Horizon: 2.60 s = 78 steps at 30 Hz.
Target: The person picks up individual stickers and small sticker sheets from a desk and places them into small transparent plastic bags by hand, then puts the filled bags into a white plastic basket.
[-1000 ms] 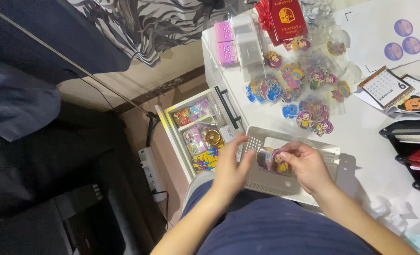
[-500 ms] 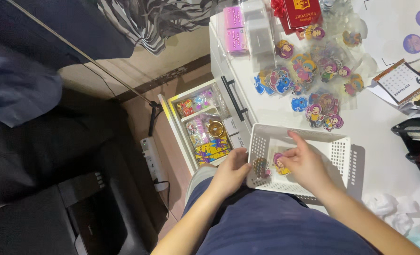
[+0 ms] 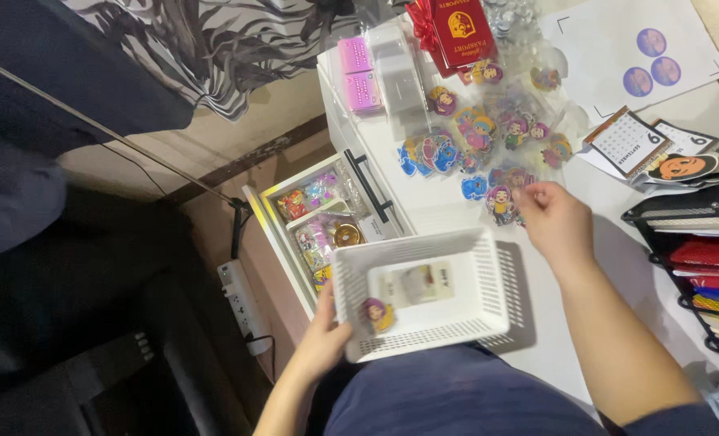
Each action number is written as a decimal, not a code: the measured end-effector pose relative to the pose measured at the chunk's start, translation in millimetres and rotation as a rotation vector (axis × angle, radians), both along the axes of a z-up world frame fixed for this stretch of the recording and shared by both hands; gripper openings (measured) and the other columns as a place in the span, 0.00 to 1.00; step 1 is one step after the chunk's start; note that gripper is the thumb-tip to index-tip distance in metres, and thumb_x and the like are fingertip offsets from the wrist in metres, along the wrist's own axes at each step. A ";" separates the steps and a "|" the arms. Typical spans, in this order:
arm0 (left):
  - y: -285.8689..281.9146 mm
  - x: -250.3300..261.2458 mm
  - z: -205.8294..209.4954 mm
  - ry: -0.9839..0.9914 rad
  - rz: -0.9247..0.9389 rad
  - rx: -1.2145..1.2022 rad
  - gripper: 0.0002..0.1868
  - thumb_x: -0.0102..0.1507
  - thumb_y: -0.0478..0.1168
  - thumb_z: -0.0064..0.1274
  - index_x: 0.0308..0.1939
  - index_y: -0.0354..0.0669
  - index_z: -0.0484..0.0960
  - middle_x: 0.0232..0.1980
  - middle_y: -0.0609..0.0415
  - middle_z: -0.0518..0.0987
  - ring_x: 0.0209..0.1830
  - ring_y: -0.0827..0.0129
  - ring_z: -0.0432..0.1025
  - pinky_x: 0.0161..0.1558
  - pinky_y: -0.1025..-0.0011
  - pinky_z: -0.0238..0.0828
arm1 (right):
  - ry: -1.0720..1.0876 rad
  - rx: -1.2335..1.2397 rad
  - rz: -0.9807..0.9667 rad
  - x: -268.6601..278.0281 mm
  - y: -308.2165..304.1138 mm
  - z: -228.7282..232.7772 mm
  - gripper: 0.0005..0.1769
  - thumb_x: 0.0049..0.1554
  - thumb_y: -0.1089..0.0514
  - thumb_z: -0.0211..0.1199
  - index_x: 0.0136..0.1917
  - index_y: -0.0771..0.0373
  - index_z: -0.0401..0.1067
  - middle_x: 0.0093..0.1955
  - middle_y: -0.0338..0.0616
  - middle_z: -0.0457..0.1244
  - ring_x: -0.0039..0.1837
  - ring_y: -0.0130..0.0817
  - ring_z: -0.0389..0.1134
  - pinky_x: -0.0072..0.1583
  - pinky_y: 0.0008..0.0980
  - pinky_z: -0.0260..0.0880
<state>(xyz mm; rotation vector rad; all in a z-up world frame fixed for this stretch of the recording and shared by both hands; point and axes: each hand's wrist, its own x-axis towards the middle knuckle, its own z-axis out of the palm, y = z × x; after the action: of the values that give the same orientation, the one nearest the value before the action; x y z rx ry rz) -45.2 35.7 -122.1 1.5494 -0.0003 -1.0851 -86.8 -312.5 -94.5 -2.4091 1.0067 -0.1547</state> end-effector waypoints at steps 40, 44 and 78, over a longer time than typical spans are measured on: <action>-11.7 -21.8 -32.1 -0.515 0.155 -0.001 0.27 0.65 0.40 0.33 0.69 0.56 0.51 0.71 0.34 0.41 0.70 0.42 0.42 0.66 0.53 0.40 | 0.388 0.274 0.667 52.1 138.2 -9.1 0.15 0.48 0.51 0.64 0.47 0.60 0.75 0.47 0.49 0.67 0.53 0.45 0.68 0.54 0.39 0.69; -11.9 -23.2 -29.4 -0.533 0.149 -0.025 0.30 0.63 0.37 0.36 0.70 0.54 0.50 0.70 0.33 0.42 0.69 0.41 0.42 0.66 0.52 0.41 | 0.245 0.479 0.431 44.1 119.5 -9.5 0.12 0.50 0.56 0.59 0.47 0.59 0.75 0.44 0.45 0.68 0.51 0.39 0.69 0.53 0.36 0.66; -22.0 -21.2 -36.9 -0.379 -0.033 0.096 0.29 0.62 0.46 0.38 0.67 0.52 0.54 0.73 0.56 0.49 0.75 0.64 0.33 0.68 0.65 0.31 | -0.375 0.505 -0.294 -0.1 -32.0 -9.0 0.29 0.47 0.68 0.62 0.59 0.54 0.58 0.46 0.45 0.62 0.42 0.29 0.62 0.37 0.27 0.65</action>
<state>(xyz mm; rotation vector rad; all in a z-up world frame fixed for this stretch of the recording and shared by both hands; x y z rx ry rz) -66.3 13.7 -159.0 1.8277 -0.2359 -0.8120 -86.9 -344.4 -103.5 -1.6940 1.0618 -0.3890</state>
